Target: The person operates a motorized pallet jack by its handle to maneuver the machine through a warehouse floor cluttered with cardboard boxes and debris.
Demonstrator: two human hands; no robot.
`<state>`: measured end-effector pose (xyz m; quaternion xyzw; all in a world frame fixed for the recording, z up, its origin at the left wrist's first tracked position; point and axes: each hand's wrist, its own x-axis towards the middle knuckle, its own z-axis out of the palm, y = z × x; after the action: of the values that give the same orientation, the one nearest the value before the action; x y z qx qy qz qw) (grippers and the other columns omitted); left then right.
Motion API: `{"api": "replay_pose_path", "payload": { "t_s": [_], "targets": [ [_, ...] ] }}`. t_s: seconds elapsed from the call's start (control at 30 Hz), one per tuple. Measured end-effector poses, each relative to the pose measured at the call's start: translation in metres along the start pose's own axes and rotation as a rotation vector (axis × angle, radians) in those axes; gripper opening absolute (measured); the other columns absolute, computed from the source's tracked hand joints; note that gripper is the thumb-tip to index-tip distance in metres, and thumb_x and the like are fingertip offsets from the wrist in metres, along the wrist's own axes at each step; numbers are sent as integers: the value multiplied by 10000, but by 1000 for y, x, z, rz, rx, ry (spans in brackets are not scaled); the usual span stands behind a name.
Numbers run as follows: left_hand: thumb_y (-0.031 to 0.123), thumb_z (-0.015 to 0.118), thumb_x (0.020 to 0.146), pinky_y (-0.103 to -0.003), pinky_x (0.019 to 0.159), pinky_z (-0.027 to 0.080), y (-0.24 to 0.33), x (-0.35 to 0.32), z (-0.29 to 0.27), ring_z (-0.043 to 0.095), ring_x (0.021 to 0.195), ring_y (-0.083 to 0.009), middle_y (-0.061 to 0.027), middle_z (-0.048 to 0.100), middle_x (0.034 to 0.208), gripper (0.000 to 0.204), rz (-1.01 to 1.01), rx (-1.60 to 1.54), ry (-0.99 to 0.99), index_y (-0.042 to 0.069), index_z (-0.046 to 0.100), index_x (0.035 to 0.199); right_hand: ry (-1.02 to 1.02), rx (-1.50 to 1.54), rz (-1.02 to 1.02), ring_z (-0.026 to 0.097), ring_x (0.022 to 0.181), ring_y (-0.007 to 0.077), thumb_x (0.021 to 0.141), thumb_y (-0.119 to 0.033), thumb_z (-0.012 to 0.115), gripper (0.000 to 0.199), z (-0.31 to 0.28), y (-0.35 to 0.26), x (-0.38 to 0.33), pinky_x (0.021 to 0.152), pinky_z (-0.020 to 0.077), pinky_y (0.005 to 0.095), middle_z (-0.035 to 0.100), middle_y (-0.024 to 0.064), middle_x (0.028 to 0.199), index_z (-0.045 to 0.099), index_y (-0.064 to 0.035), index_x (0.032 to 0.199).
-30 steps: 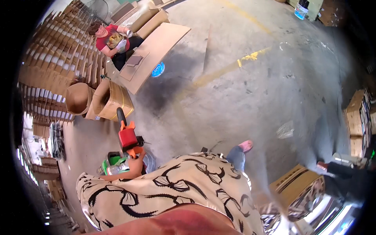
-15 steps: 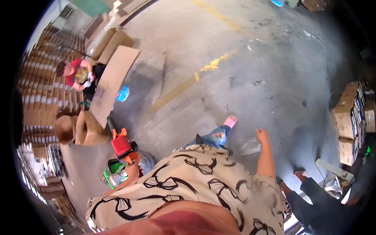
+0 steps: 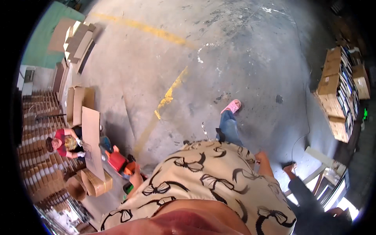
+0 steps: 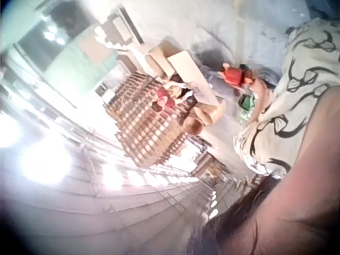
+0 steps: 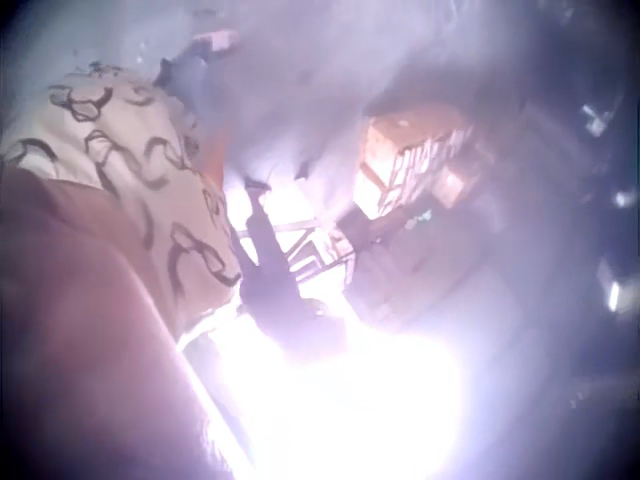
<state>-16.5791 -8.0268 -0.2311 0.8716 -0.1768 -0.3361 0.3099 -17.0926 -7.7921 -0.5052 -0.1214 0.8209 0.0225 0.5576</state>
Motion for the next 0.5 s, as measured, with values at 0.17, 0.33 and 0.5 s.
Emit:
{"api": "replay_pose_path", "payload": {
  "t_s": [0.17, 0.33, 0.5],
  "targets": [
    [283, 747, 697, -289, 362, 362, 102, -53, 137, 420, 380, -155, -15, 408, 502, 372, -125, -148, 25, 89, 466, 844, 124, 8, -268, 577, 497, 232, 812, -327, 495, 332, -148, -84, 98, 519, 464, 356, 607, 119, 604, 622, -35, 717],
    [275, 762, 674, -311, 361, 358, 172, -95, 236, 414, 370, -176, -23, 396, 504, 370, -149, -123, 47, 100, 473, 826, 289, 51, -502, 582, 541, 222, 820, -323, 540, 323, -318, -248, 156, 578, 469, 361, 597, 107, 604, 627, -18, 759],
    [284, 754, 668, -300, 342, 359, 238, -114, 346, 401, 342, -167, -17, 385, 461, 309, -70, -119, 97, 80, 531, 732, 519, -63, -770, 613, 670, 255, 819, -316, 542, 288, -459, -355, 241, 632, 480, 366, 636, 138, 723, 637, -44, 829]
  ]
}}
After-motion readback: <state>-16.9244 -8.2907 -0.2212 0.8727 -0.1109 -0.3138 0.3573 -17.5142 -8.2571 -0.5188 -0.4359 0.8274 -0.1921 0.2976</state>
